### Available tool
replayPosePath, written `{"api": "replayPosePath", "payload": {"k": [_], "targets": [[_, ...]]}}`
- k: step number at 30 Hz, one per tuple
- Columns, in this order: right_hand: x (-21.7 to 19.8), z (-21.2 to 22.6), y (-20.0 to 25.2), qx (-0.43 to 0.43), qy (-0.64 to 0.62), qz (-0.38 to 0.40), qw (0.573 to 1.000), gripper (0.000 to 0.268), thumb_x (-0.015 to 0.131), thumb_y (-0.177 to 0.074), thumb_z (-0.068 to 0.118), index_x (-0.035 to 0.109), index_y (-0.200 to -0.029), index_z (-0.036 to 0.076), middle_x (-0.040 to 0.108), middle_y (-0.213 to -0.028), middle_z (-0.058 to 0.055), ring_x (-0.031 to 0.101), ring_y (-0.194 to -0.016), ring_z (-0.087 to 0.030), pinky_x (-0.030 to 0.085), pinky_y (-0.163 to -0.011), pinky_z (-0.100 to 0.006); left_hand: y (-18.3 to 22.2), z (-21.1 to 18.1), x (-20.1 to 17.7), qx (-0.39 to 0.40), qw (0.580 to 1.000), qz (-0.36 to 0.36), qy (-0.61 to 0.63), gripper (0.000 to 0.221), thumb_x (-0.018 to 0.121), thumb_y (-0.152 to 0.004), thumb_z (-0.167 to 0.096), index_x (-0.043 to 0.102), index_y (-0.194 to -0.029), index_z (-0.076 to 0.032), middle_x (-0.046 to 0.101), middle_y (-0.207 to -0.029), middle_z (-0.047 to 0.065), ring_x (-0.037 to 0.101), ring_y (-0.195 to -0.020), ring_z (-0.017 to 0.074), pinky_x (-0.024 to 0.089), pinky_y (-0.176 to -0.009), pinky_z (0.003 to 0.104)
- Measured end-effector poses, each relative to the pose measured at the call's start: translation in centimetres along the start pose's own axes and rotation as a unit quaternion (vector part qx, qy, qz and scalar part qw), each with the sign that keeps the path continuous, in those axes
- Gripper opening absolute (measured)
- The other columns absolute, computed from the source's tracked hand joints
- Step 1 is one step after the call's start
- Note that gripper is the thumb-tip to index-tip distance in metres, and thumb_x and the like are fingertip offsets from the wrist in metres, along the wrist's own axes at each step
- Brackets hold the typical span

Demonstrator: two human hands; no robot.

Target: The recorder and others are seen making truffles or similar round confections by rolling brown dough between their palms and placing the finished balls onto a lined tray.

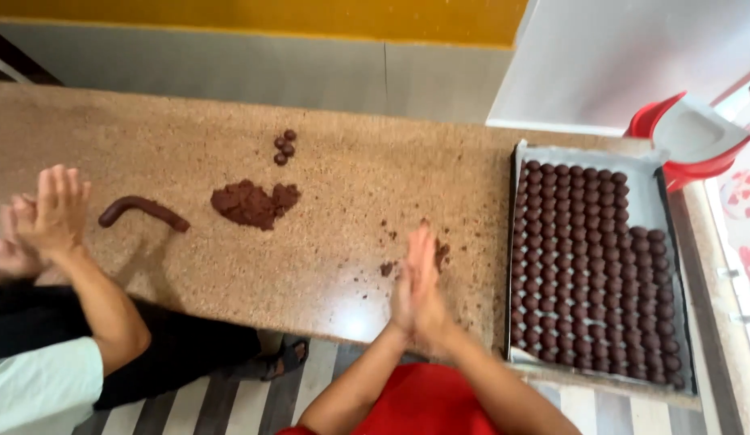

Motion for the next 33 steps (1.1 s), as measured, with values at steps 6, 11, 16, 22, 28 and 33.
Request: {"api": "replayPosePath", "payload": {"k": [6, 11, 16, 22, 28, 33], "targets": [[0.7, -1.1, 3.2, -0.002, 0.056, -0.034, 0.998, 0.074, 0.023, -0.106, 0.025, -0.026, -0.155, 0.0, -0.025, -0.168, -0.023, -0.017, -0.157, -0.039, -0.002, -0.128, -0.049, -0.2, -2.2, 2.3, 0.014, 0.993, 0.104, 0.058, 0.09, 0.011, -0.097, -0.069, -0.013, -0.165, -0.016, -0.006, -0.176, 0.012, 0.012, -0.159, 0.0373, 0.015, -0.127, 0.05], [-1.5, 1.1, 0.4, 0.024, 0.018, -0.059, 0.998, 0.089, 0.021, -0.104, 0.052, -0.029, -0.154, -0.002, -0.026, -0.165, -0.026, -0.005, -0.157, -0.038, 0.017, -0.125, -0.046, 0.7, -1.0, 2.3, -0.025, 0.998, 0.058, -0.006, 0.091, 0.016, -0.099, -0.072, -0.008, -0.164, -0.013, -0.01, -0.174, 0.012, 0.001, -0.162, 0.0307, 0.009, -0.131, 0.051], [0.0, 1.2, 1.6, 0.043, 0.021, -0.039, 0.998, 0.099, 0.004, -0.095, 0.073, -0.023, -0.158, 0.001, -0.019, -0.169, -0.022, -0.01, -0.16, -0.037, 0.001, -0.13, -0.05, -0.7, -1.8, 1.9, -0.034, 0.983, 0.078, 0.162, 0.095, 0.014, -0.089, -0.074, -0.012, -0.163, -0.021, -0.013, -0.171, 0.009, 0.0, -0.16, 0.0317, 0.016, -0.125, 0.061], [-0.4, -1.1, 3.0, -0.069, 0.051, -0.114, 0.99, 0.109, -0.001, -0.095, 0.083, -0.028, -0.159, -0.002, -0.025, -0.172, -0.024, -0.021, -0.161, -0.04, -0.012, -0.131, -0.058, 0.7, -3.3, 3.6, -0.009, 0.984, 0.171, -0.055, 0.104, 0.014, -0.093, -0.084, -0.002, -0.166, -0.012, -0.025, -0.174, 0.004, -0.01, -0.164, 0.0301, 0.007, -0.132, 0.054], [-0.9, -1.9, 4.1, -0.061, 0.092, -0.135, 0.985, 0.118, 0.003, -0.089, 0.09, -0.022, -0.16, -0.001, -0.021, -0.172, -0.025, -0.018, -0.162, -0.039, -0.012, -0.132, -0.057, 2.2, -4.4, 4.1, 0.015, 0.984, 0.17, 0.048, 0.102, 0.02, -0.094, -0.083, -0.011, -0.167, -0.018, -0.006, -0.177, 0.007, 0.0, -0.165, 0.0299, 0.009, -0.133, 0.055], [-0.6, -1.3, 6.1, 0.007, 0.122, -0.077, 0.99, 0.121, 0.01, -0.089, 0.091, -0.015, -0.159, -0.004, -0.02, -0.17, -0.031, -0.022, -0.16, -0.045, -0.014, -0.129, -0.062, 0.4, 2.7, 0.6, -0.064, 0.974, 0.127, 0.176, 0.102, 0.026, -0.092, -0.082, -0.015, -0.168, -0.028, -0.009, -0.174, -0.008, 0.012, -0.158, 0.038, 0.019, -0.122, 0.065]]}}
Point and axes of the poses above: each hand's wrist, its own y-axis away from the middle knuckle, its own x-axis out of the palm, z = x × y, the point moved 7 cm from there along -y, towards the middle knuckle
